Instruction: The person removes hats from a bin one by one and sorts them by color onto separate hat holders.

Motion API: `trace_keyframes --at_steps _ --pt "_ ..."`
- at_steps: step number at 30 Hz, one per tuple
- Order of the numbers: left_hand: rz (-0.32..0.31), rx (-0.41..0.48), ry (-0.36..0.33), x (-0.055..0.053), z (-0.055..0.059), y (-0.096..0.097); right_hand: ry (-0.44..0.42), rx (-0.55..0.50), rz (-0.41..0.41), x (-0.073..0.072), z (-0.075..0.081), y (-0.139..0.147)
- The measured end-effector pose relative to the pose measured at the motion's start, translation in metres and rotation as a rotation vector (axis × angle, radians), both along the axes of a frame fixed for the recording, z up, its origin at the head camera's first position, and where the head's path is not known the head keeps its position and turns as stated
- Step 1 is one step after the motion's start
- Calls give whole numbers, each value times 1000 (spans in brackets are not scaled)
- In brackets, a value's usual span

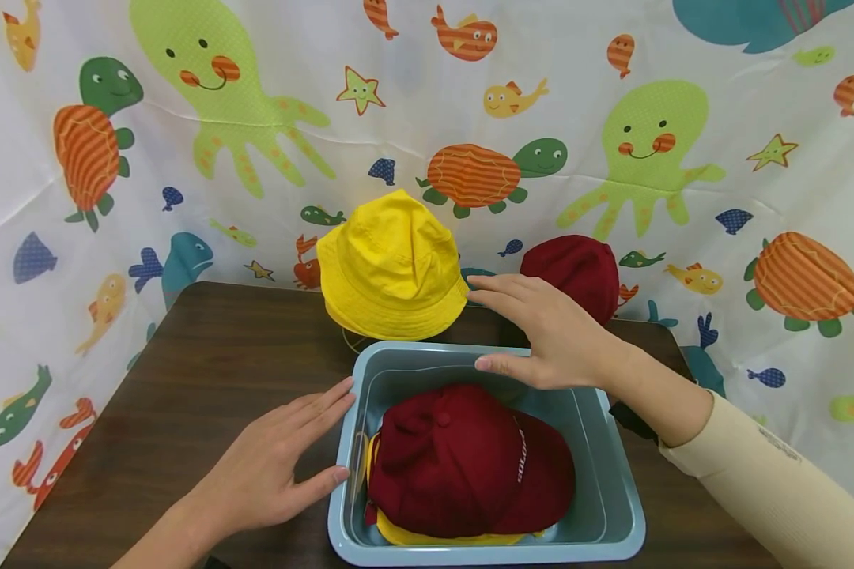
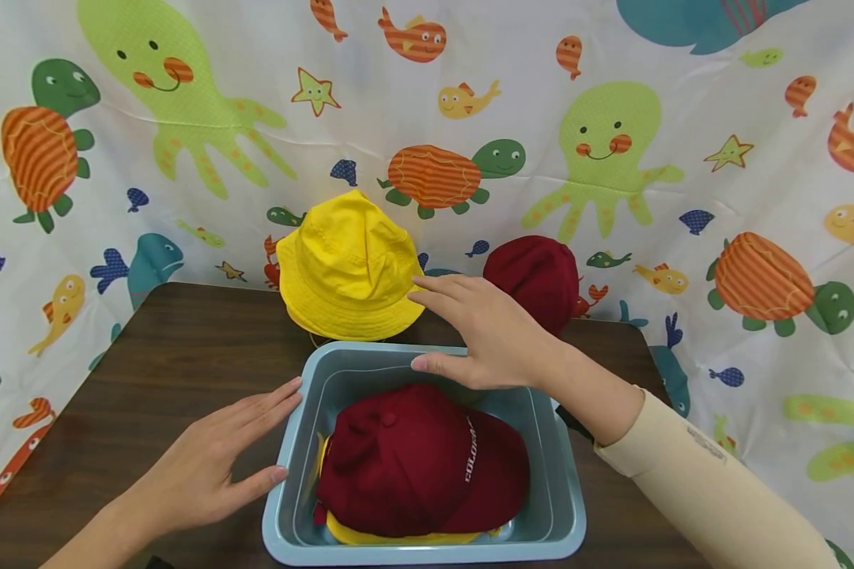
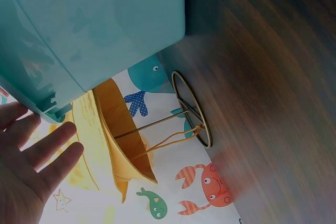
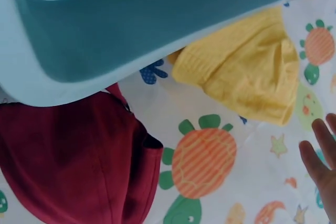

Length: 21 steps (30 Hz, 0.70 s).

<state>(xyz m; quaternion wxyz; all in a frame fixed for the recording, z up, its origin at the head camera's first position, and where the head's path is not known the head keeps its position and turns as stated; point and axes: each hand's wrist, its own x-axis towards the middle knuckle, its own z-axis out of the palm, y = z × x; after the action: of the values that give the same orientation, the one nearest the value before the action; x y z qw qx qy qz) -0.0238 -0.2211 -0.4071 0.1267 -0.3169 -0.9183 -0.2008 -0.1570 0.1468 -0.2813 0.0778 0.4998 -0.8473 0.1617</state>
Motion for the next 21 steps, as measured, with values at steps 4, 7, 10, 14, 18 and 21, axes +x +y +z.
trace_keyframes --at_steps 4,7,10,14,18,21 --pt "0 -5 6 0 0 0 -13 33 15 6 -2 4" --pt "-3 0 13 0 0 0 -38 50 22 10 -4 7" --pt "-5 4 12 0 0 0 -69 70 26 13 -5 8" --pt "-6 8 10 0 0 0 -106 100 28 17 -10 8" --pt "-3 9 10 0 0 0 -125 123 39 21 -13 7" --pt "1 8 7 1 0 0 -145 142 49 24 -16 5"
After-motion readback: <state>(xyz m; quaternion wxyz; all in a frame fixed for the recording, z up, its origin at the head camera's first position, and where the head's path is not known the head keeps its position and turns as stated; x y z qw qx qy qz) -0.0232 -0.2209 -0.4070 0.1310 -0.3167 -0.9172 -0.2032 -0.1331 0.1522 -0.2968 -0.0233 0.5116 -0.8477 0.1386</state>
